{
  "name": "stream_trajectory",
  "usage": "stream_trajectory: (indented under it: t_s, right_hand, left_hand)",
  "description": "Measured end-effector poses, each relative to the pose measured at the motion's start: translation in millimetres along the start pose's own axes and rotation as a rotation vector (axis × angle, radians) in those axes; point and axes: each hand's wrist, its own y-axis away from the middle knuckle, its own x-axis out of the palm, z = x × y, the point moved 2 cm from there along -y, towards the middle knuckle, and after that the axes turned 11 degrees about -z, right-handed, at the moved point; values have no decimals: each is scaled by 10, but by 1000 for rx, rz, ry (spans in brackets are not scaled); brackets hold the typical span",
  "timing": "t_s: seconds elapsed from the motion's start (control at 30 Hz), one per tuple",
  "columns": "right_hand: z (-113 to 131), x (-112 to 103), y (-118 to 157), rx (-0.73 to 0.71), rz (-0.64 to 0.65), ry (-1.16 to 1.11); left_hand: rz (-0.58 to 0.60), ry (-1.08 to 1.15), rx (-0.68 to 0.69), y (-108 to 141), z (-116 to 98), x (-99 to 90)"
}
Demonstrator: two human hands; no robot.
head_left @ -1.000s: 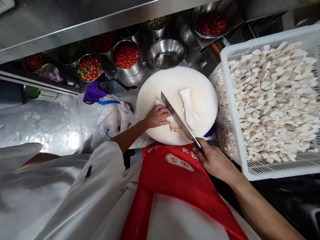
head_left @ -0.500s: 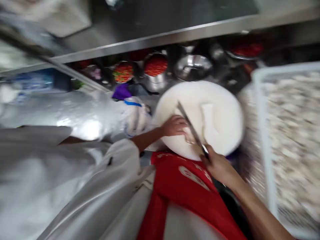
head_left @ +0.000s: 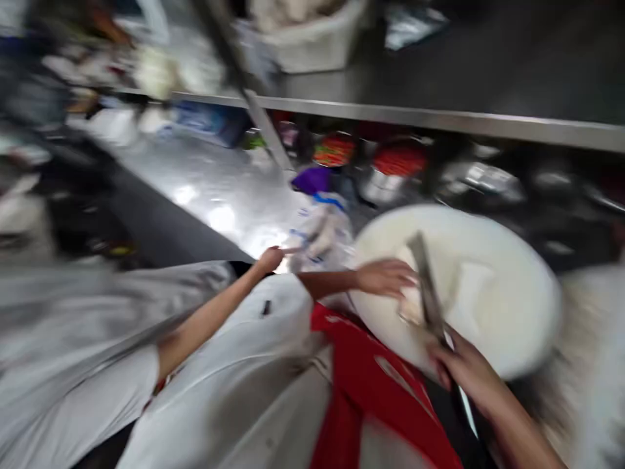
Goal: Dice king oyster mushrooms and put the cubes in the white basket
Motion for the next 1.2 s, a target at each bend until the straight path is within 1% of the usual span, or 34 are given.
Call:
stream_trajectory:
  t_s: [0.03, 0.07, 0.1, 0.17, 0.27, 0.3, 0.37, 0.47, 0.53, 0.7, 0.8, 0.9, 1.0, 1.1, 1.2]
  right_hand:
    - [157, -53, -41, 109, 65, -110]
    - [294, -115, -82, 156, 90, -183]
    - [391, -181, -112, 183, 79, -208]
    - [480, -294, -100, 194, -17, -157]
    - [507, -349, 99, 101, -206, 97]
    - [515, -334, 176, 60, -246, 178]
    - [534, -270, 287, -1, -267, 285]
    - [569, -157, 320, -27, -217, 351]
    - [596, -124, 303, -22, -194, 370]
    - [647, -226, 280, 24, -136, 375]
    - [635, -208, 163, 62, -90, 377]
    - [564, -42, -51, 119, -88, 400]
    - [494, 115, -212, 115, -111, 391]
    - [482, 177, -246, 70, -116, 343]
    - [525, 181, -229, 69, -143, 317]
  left_hand:
    - [-30, 40, -75, 80, 103, 14]
    - [-56, 94, -106, 140, 206, 48]
    - [-95, 146, -141, 175, 305, 97]
    - [-158, 252, -169, 189, 442, 218]
    - [-188, 358, -182, 172, 465, 331]
    - [-190, 373, -182, 171, 448, 341]
    - [-196, 386, -174, 175, 419, 340]
    - [-190, 405, -164, 173, 424, 338]
    - [-170, 419, -166, 164, 442, 346]
    - [-150, 439, -180, 140, 452, 357]
    - [-164, 442, -179, 139, 449, 356]
    - [-193, 436, -172, 144, 451, 356]
    - [-248, 428, -166, 161, 451, 356]
    - [-293, 420, -169, 197, 462, 367]
    - [-311, 483, -186, 221, 512, 395]
